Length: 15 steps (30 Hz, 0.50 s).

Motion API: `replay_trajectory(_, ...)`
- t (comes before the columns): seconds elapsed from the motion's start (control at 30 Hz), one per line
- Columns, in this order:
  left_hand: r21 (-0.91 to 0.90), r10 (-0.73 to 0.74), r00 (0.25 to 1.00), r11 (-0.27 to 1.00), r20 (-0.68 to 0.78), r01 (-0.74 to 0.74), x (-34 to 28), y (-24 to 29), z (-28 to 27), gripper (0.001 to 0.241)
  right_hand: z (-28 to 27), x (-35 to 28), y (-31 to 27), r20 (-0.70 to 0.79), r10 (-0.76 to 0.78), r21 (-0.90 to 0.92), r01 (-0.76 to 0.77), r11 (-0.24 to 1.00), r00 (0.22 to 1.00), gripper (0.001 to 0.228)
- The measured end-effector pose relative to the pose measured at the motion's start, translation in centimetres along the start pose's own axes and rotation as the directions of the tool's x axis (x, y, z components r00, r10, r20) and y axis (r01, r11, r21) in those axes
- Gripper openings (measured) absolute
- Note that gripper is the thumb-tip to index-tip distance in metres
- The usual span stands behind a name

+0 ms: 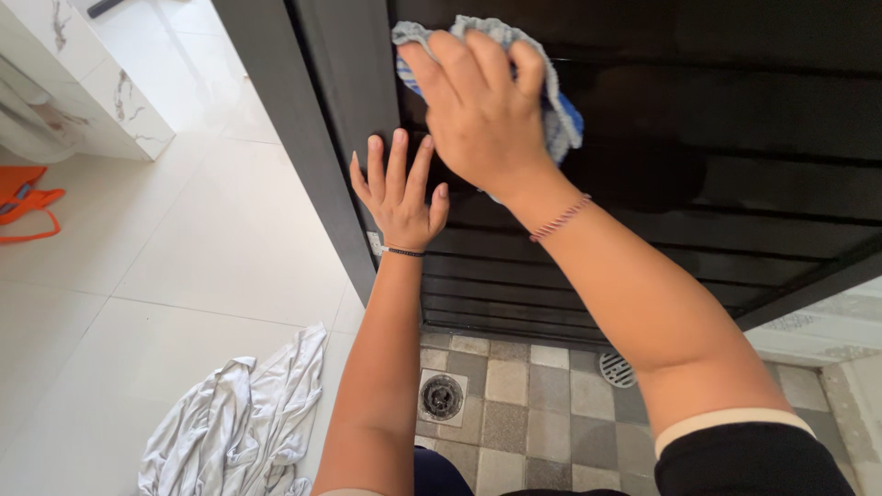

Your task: The person wipes bathroom wall tiles and a dark slatted door with a cloth.

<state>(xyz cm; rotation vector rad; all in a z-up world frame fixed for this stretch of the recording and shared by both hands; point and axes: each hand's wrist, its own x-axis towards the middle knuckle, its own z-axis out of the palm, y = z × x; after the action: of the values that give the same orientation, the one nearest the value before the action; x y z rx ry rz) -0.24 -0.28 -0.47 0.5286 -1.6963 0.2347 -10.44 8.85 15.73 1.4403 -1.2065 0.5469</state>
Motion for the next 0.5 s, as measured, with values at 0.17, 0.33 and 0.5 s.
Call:
replay_trajectory(0.17,-0.165,0.027,0.993,0.985,-0.111,-0.045,-0.3,-0.6,0.9,0.057,-1.3,-4.9,-0.3,0.113,-0.208,-0.020,0.211,0.977,0.972,0.034)
replay_trajectory(0.33,-0.166,0.028,0.995,0.985,-0.091,-0.043,-0.6,-0.8,0.5,0.060,-1.3,-8.4,-0.9,0.167,-0.229,0.082,0.218,0.973,0.959,0.035)
replay_trajectory(0.5,-0.147,0.023,0.997,0.989,-0.079,-0.035,-0.9,-1.0,0.5,0.059,-3.0,-11.2,1.8,0.144,0.016,-0.019,-0.014,1.000,0.989,0.035)
